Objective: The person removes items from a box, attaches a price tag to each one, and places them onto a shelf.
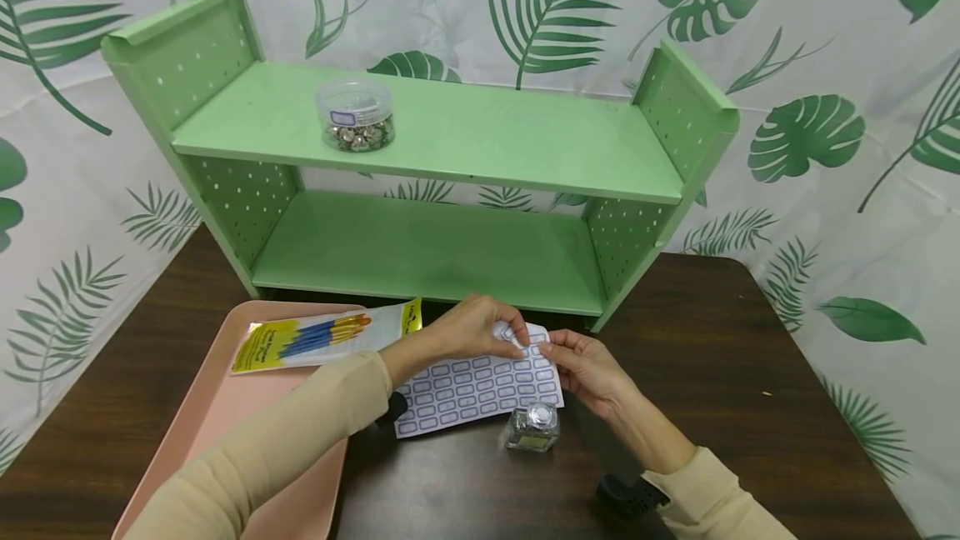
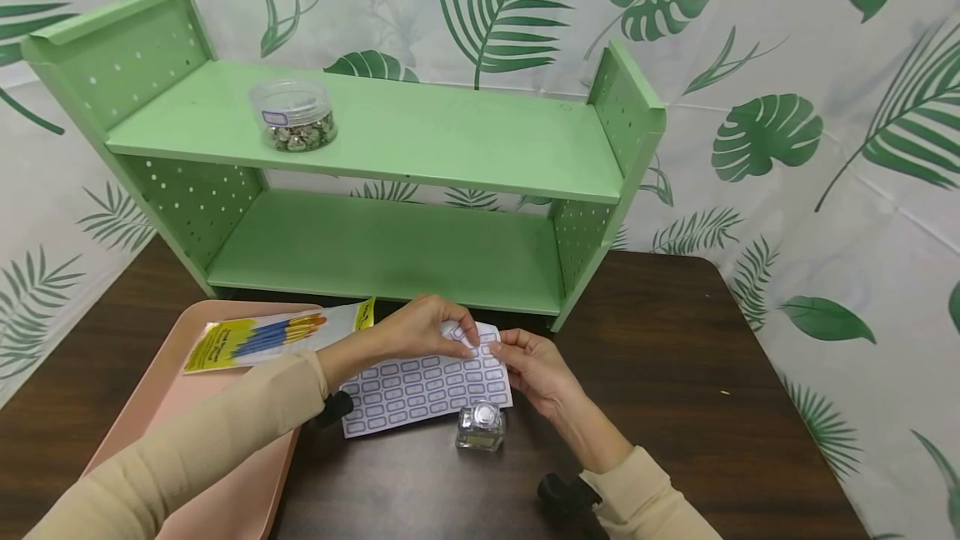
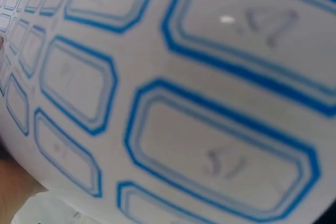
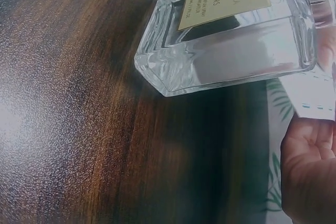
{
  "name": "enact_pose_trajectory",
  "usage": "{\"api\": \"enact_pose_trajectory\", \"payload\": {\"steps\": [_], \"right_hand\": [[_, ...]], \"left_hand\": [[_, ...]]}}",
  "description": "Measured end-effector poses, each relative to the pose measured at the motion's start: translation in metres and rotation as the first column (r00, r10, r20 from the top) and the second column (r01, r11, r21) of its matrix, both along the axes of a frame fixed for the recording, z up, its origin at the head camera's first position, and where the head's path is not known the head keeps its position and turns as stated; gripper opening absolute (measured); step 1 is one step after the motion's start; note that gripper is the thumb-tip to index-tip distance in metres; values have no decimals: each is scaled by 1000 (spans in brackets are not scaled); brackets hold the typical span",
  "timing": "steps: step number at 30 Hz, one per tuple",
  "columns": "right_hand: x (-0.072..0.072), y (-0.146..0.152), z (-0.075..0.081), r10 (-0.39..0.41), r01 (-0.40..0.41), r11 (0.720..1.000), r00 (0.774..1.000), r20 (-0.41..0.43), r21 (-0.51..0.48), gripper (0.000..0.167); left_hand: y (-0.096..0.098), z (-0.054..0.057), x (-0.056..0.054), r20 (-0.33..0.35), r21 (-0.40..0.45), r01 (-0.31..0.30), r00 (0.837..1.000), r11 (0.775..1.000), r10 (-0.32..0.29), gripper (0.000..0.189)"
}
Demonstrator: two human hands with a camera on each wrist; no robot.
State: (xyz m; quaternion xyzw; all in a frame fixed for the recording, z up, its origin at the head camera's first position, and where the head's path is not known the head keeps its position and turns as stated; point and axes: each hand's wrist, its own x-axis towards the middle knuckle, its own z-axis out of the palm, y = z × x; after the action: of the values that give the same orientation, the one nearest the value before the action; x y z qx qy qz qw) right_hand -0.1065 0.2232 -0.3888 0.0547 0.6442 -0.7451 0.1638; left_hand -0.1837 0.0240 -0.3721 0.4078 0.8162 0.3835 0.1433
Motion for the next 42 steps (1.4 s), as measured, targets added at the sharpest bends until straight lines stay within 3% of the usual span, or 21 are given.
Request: {"api": "enact_pose_trajectory", "payload": {"steps": [17,33,42], "right_hand": [[-1,-1,-1,-32,32,999,999,7,-8,10],[-1,-3,-3,-65,65,998,997,38,-10,11],[-2,-2,-5,-60,60,998,998,36,1,10]], "left_hand": [[1,2,1,-44,-31,-30,999,999,29,16],[1,5,2,-61,-34,13,998,999,-15,11],[2,3,0,-81,-41,8,997,999,-11,10]]}}
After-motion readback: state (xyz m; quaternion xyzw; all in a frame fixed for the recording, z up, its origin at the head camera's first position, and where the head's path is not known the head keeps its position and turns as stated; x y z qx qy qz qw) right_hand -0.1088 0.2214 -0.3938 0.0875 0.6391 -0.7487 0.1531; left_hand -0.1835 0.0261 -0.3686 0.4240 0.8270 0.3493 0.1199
